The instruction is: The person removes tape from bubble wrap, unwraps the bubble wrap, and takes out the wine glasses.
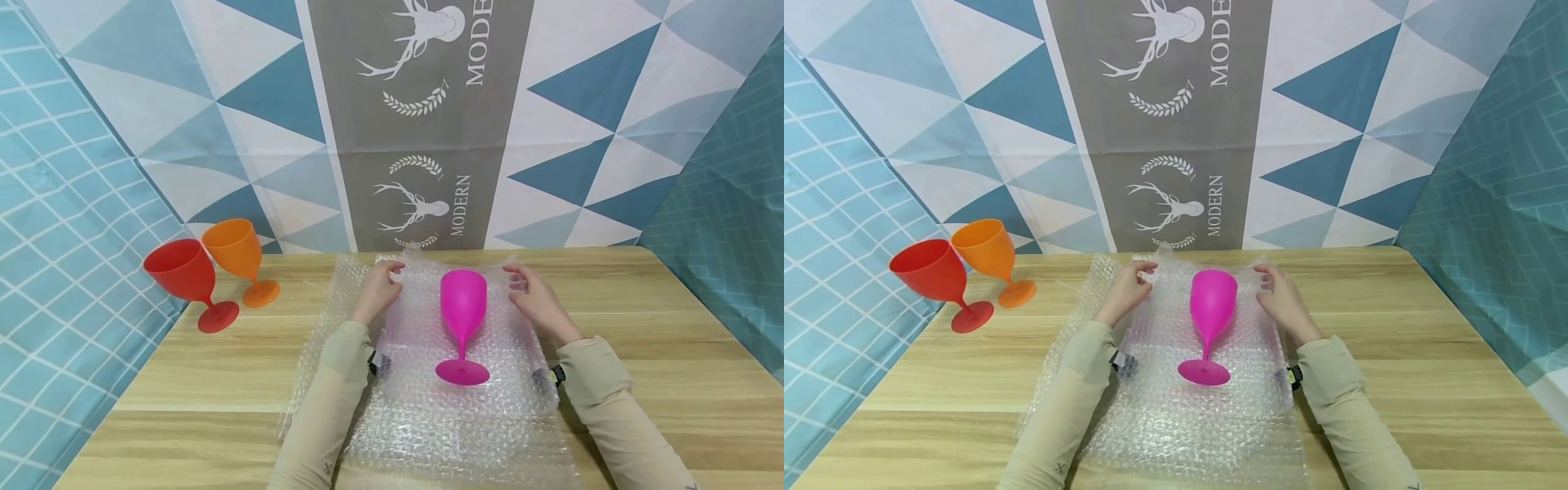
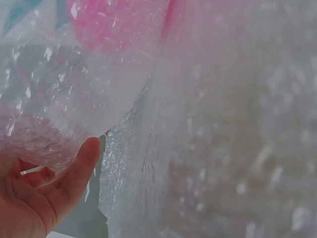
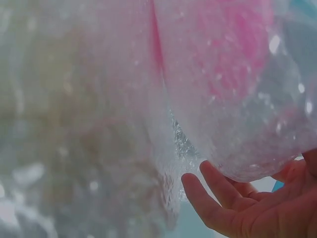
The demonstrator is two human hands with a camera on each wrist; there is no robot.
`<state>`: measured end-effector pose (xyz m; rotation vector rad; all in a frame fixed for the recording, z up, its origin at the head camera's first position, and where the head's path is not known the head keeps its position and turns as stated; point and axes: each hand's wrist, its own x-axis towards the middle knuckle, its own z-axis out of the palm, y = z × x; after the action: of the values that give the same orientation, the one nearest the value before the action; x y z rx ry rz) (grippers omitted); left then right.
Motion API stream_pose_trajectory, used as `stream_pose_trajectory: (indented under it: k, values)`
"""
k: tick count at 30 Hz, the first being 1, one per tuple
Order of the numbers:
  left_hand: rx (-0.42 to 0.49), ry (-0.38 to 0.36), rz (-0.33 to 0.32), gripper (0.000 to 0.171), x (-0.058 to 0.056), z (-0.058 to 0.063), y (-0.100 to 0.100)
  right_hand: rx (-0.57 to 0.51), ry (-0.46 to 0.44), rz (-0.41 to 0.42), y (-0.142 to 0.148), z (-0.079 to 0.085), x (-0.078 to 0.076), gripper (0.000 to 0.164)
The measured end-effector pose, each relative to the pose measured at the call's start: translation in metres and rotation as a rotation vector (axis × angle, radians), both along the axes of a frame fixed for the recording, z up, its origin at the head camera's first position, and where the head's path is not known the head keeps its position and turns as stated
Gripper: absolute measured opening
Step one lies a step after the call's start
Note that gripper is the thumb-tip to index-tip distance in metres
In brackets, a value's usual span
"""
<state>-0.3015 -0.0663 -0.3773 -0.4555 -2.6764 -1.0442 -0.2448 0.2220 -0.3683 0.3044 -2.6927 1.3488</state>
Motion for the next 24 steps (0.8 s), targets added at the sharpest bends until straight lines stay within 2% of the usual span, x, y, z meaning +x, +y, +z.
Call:
stream_pose_trajectory:
  k: [14,24]
  values:
    - [-0.020,-0.052,0.014,0.043,0.000,-0.002,-0.004,0.066,-0.061,-0.026,0.009,-0.005,-0.005,0.051]
    - [-0.047,-0.107,0.027,0.046,-0.001,-0.004,-0.007,0.038,-0.136,-0.020,0.015,-0.010,-0.009,0.053]
